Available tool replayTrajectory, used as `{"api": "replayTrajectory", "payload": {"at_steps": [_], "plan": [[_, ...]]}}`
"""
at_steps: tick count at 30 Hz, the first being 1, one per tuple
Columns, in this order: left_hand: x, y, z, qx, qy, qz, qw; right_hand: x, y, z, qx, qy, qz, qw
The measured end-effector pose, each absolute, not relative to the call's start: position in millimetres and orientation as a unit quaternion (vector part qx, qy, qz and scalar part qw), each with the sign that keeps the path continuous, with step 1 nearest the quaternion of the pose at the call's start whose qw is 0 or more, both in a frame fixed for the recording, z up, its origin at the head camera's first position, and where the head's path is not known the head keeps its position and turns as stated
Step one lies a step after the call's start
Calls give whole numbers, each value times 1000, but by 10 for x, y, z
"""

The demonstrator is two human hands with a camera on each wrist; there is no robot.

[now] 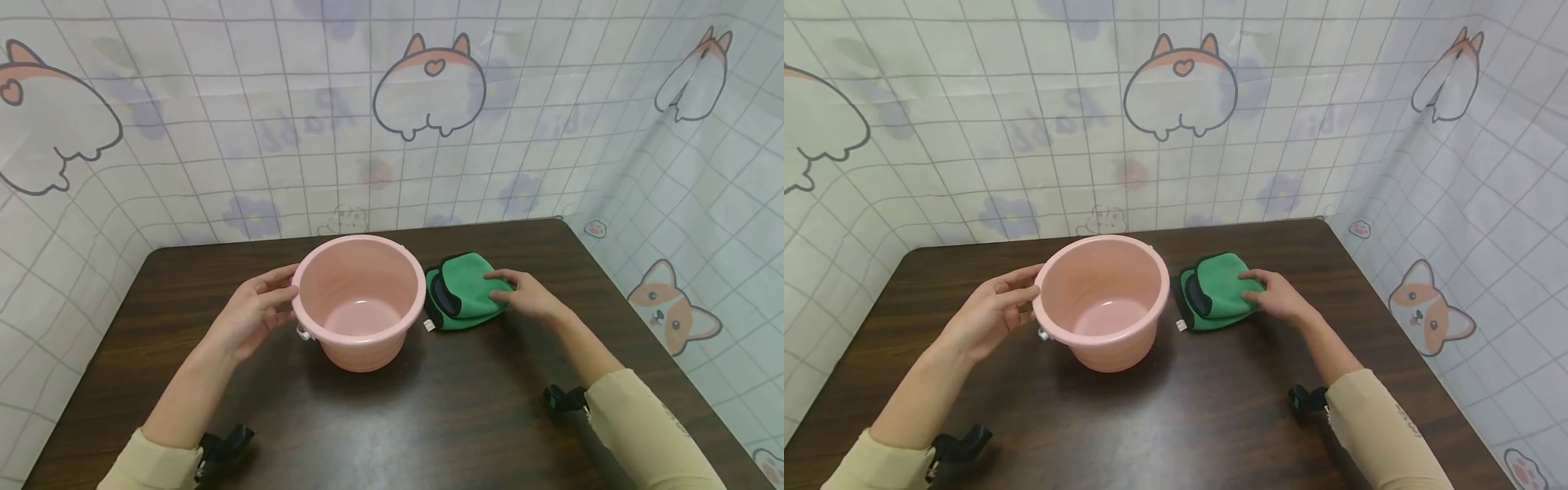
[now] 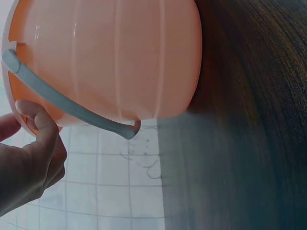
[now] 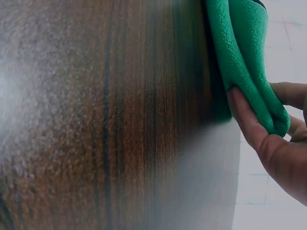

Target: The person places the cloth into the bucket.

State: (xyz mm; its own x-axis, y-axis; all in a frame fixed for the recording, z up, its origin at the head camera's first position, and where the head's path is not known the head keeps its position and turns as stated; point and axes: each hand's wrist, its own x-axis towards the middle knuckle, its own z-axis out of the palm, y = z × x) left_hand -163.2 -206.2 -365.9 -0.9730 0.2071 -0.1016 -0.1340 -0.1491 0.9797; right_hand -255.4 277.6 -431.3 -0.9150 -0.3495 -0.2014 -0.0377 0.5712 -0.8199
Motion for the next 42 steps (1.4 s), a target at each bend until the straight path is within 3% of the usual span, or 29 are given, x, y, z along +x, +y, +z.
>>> {"api": "replayTrajectory", "payload": {"at_steps": [42], "plan": [[-1654, -2108, -3672, 34, 645, 753, 129, -2489, 2616, -3781, -83, 803, -585, 77]]}}
